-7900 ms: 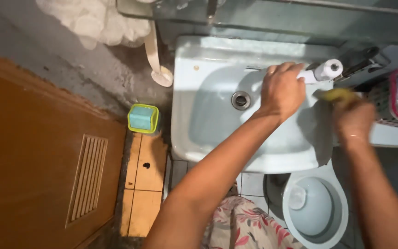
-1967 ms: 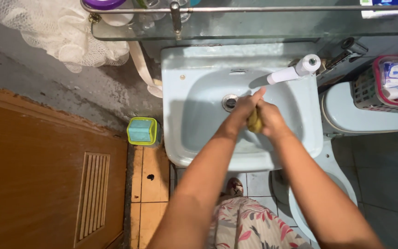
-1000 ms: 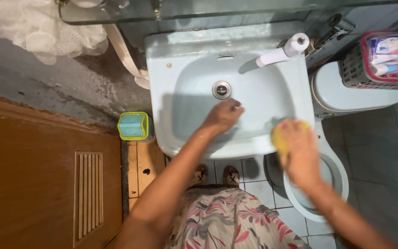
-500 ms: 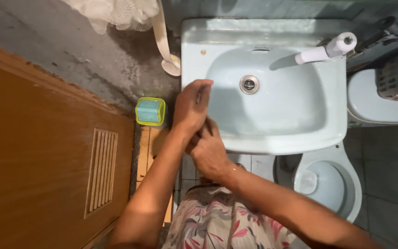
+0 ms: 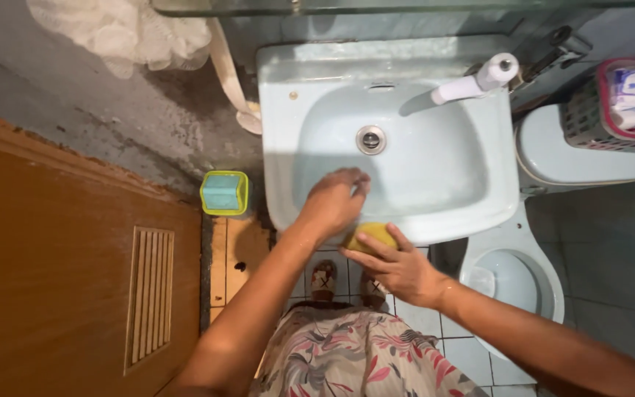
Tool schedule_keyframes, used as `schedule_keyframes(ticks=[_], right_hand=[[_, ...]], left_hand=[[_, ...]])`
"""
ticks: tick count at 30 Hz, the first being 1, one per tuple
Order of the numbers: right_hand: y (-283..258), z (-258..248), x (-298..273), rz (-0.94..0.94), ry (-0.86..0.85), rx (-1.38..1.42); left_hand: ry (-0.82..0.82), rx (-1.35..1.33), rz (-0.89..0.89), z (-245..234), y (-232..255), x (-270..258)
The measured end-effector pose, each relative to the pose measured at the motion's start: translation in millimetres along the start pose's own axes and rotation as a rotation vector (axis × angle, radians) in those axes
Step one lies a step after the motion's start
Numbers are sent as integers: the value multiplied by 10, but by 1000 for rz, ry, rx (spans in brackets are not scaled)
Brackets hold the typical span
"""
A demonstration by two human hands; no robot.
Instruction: Cleaning the bathroom sink and toilet with a sponge.
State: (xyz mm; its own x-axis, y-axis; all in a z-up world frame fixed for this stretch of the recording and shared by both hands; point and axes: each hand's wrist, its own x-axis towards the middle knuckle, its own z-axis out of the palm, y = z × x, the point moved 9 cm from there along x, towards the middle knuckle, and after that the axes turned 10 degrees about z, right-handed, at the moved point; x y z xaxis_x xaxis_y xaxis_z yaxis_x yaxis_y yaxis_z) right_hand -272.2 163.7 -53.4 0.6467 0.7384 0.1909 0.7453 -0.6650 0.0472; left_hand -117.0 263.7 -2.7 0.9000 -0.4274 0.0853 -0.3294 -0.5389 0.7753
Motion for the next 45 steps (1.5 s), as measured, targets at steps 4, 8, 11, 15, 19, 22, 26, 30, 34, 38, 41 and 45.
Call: schedule_keyframes(ticks=[4,8,11,15,19,22,26,30,34,38,41,45], right_hand=[[266,-142,-249,3,-154,49],[544,-224,-579,38,-223,36],[702,-328,-748,39,-219,4],[901,-481,-940,34,-219,-31],[1168,-793,-1098,185,-114,-4],[1395,-993,-1195,393,39,88],[2088,-1019,-1384,755,489,243],[3362,-652,-955,991,549,552],[4123,-144,-517,1117,551,759],[3944,-87,-635,1260,417,709],[3534,-8,-1126,1264,391,571],[2549,-451,-1419,1172,478,542]], left_hand=[[-224,-31,-62,291,115,-29],[-249,-32,22,482,233,0],[-258,-26,20,582,310,36],[-272,-12,8,653,401,74],[-308,72,-17,730,421,81],[-296,83,-60,785,454,102],[-321,26,-148,1102,496,188],[-278,-7,29,1458,832,419],[-241,-16,153,1735,1063,625],[-279,-59,59,1932,988,626],[-247,-58,63,1922,929,599],[-276,-44,50,1869,863,637]])
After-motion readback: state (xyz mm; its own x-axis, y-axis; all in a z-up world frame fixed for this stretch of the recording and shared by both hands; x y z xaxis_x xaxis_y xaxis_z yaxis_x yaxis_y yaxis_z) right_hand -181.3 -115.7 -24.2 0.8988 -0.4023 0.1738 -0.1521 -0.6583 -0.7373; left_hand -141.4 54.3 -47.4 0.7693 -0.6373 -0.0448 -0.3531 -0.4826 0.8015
